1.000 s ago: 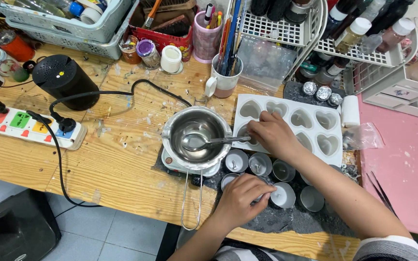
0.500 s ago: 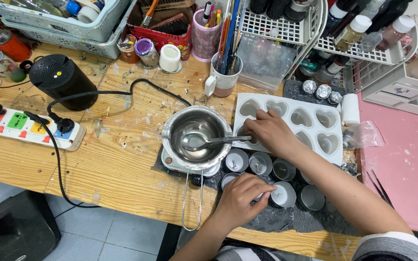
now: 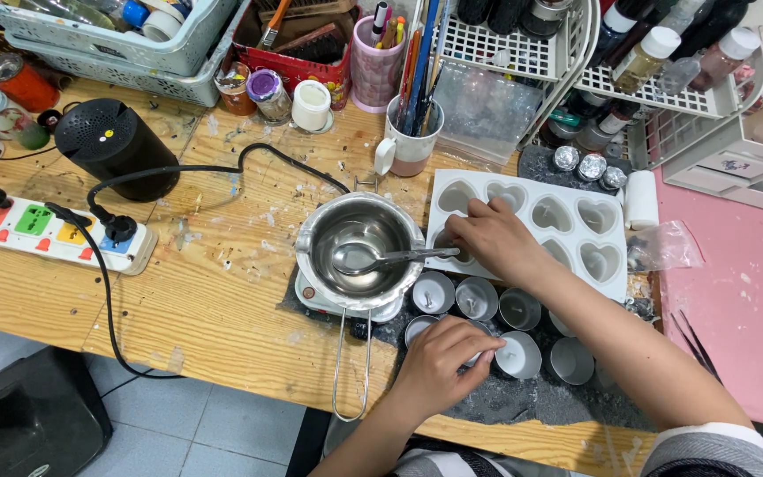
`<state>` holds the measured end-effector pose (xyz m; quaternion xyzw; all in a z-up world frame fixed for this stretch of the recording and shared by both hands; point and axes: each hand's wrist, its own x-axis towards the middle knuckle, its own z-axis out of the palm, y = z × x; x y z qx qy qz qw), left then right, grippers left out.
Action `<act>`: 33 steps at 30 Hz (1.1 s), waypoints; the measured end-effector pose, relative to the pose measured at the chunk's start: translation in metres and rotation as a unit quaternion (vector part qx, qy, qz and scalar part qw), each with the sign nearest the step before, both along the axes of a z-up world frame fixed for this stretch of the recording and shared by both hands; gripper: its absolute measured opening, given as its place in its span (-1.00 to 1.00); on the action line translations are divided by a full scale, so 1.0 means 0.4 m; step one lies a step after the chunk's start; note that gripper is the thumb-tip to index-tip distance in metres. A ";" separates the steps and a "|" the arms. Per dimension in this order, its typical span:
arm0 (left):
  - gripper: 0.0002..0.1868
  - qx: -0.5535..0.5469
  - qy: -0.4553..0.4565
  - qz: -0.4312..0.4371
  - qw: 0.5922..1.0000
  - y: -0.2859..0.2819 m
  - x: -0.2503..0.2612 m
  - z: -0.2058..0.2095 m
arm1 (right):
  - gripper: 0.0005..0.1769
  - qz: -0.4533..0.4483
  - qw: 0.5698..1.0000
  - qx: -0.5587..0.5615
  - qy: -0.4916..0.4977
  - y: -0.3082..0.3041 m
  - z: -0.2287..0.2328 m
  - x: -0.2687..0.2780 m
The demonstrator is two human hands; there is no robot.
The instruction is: Preparing and inserting wicks into small tea light candle tins.
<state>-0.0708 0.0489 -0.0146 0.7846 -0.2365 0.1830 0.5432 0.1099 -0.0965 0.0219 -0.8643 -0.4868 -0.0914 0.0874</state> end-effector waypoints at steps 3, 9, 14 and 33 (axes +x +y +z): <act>-0.83 0.004 0.000 0.001 1.000 -0.001 0.000 -0.001 | -0.84 -0.004 1.000 -0.011 -0.004 -0.002 -0.003 0.002; -0.83 0.002 0.005 -0.004 1.000 -0.001 0.001 -0.003 | -0.84 -0.004 1.000 -0.017 -0.015 -0.001 -0.003 0.003; -0.84 0.004 0.006 -0.004 1.000 -0.002 0.001 -0.004 | -0.82 -0.006 1.000 -0.009 -0.013 -0.001 0.002 -0.001; -0.87 0.037 -0.022 0.017 0.999 -0.018 -0.002 0.020 | -0.76 -0.280 0.929 0.239 0.023 -0.345 0.224 -0.316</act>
